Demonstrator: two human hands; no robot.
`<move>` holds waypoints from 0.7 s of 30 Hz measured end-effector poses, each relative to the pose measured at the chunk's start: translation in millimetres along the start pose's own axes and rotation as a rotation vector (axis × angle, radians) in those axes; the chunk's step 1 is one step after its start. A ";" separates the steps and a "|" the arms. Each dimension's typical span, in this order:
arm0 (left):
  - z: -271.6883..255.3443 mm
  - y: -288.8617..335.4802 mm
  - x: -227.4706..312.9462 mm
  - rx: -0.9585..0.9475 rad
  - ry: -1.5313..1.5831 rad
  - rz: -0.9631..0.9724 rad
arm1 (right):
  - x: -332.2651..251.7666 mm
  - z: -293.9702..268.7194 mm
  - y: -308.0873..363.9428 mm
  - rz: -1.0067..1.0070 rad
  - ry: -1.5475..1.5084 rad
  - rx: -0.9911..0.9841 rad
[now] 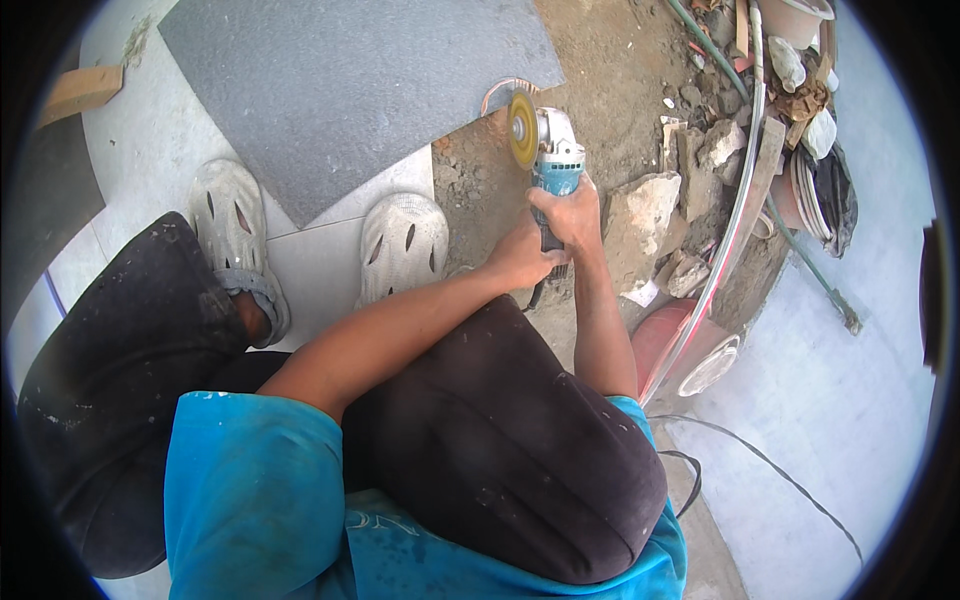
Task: The person uses an angle grinder to cut a gray tile placed on the floor. They hold the tile with one hand and operate the grinder with the other, cutting along a marked line.
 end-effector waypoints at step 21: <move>-4.8 -1.6 2.8 0.108 -0.050 0.049 | -6.2 1.2 -4.9 -0.010 0.015 0.016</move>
Point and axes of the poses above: each hand's wrist, its own y-axis away from the middle knuckle, its own z-axis out of the palm, x = y × z, the point moved 3 cm from there along -y, towards the middle knuckle, and after that the axes turned 3 degrees about y, right-handed, at the moved point
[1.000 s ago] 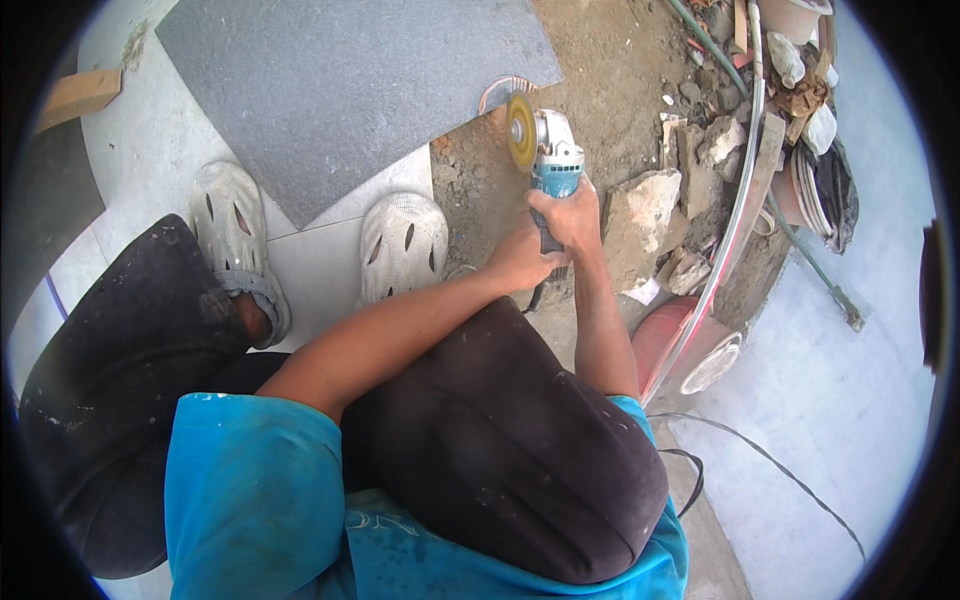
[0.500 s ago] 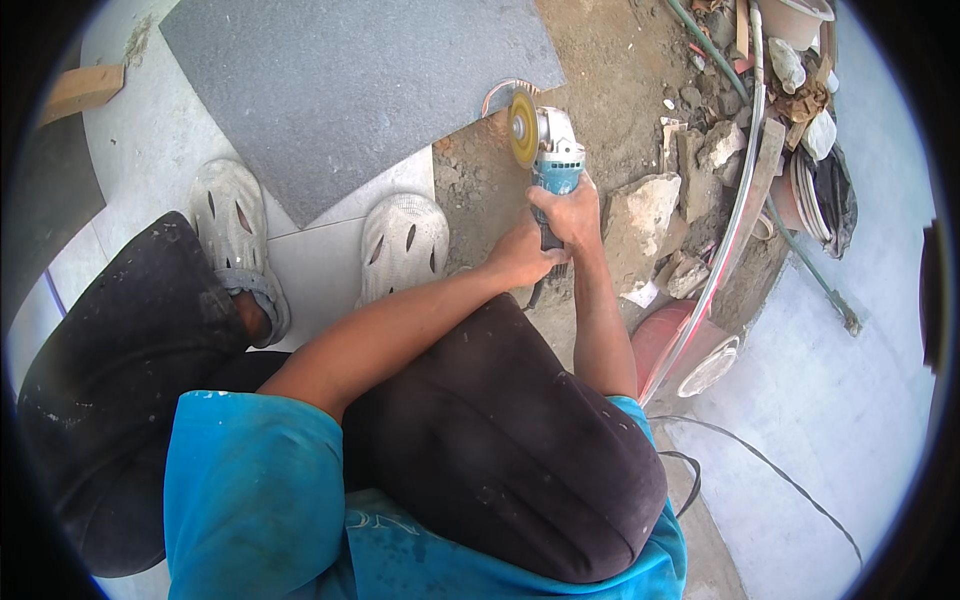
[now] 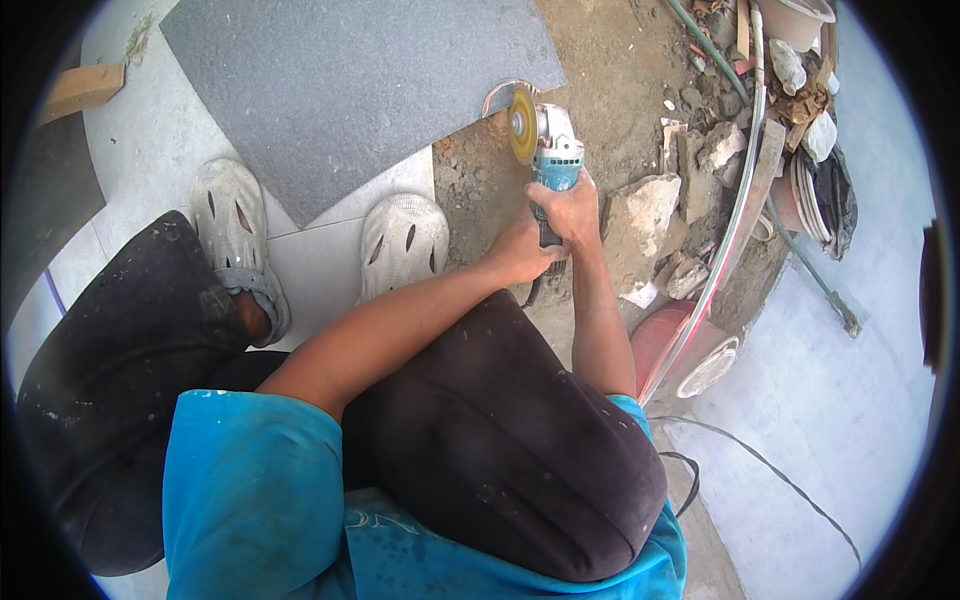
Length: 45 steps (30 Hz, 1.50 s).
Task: The person uses an angle grinder to cut a gray tile placed on the floor. They hold the tile with one hand and operate the grinder with the other, cutting along a marked line.
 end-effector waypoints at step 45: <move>-131.1 -173.3 169.4 -0.421 -1.634 0.162 | 93.9 -9.9 117.9 0.364 -0.831 0.210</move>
Point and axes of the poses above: each hand's wrist, its own y-axis away from the middle knuckle, its own z-axis out of the palm, x = y × z, the point moved 3 cm from there along -y, towards the middle knuckle, and after that the axes turned 3 degrees about y, right-handed, at the moved point
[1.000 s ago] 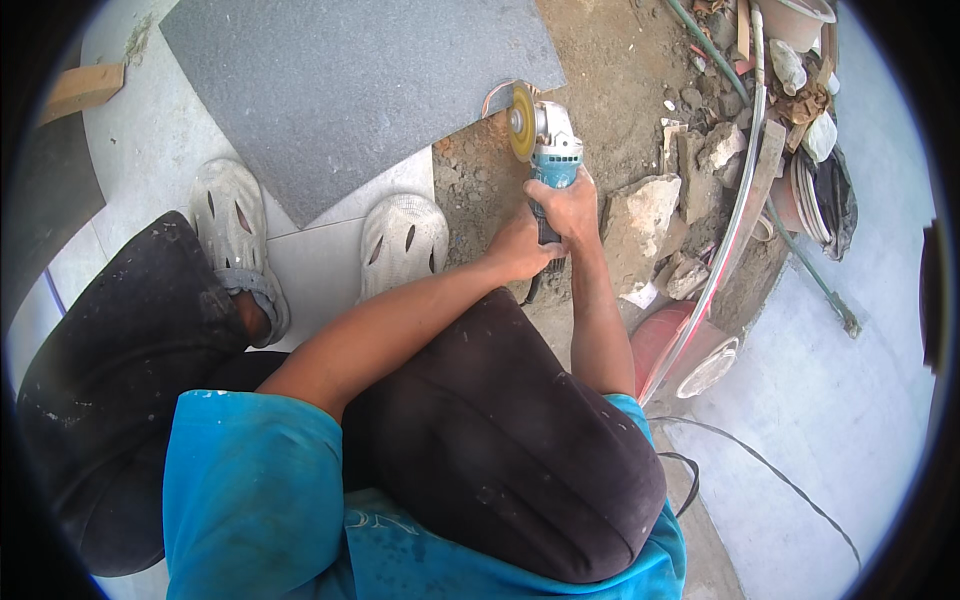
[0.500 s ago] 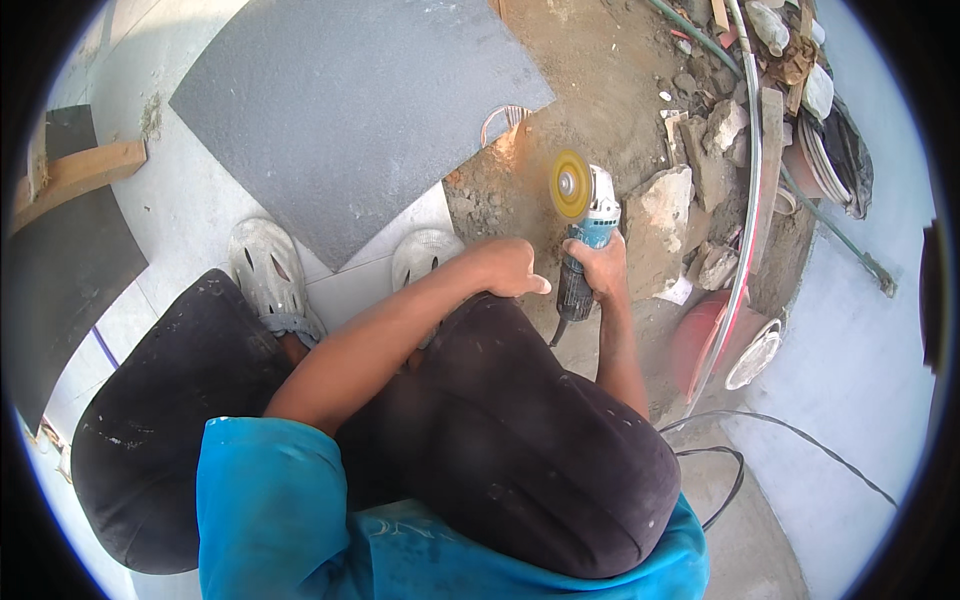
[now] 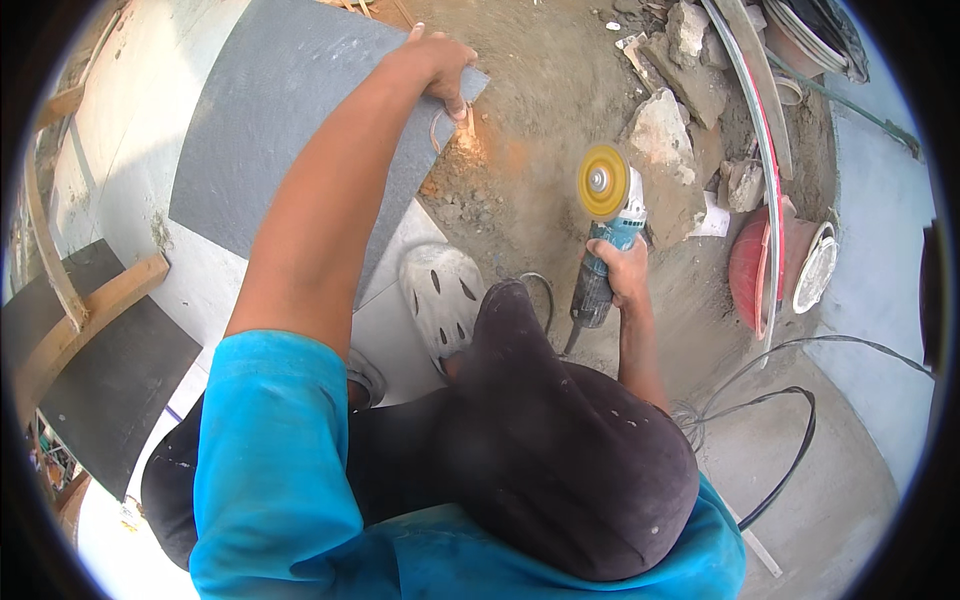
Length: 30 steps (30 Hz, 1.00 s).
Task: The person uses an angle grinder to cut a gray tile placed on the floor. They hold the tile with one hand and operate the grinder with the other, cutting along a marked line.
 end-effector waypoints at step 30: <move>184.2 151.6 155.9 -0.090 1.023 0.040 | -23.7 71.1 -32.3 -0.090 0.323 -0.086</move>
Point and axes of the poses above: each hand's wrist, its own y-axis away from the middle knuckle, its own z-axis out of the palm, x = y × z, the point moved 3 cm from there along -y, towards the middle knuckle, and after that the axes turned 3 degrees about y, right-handed, at the moved point
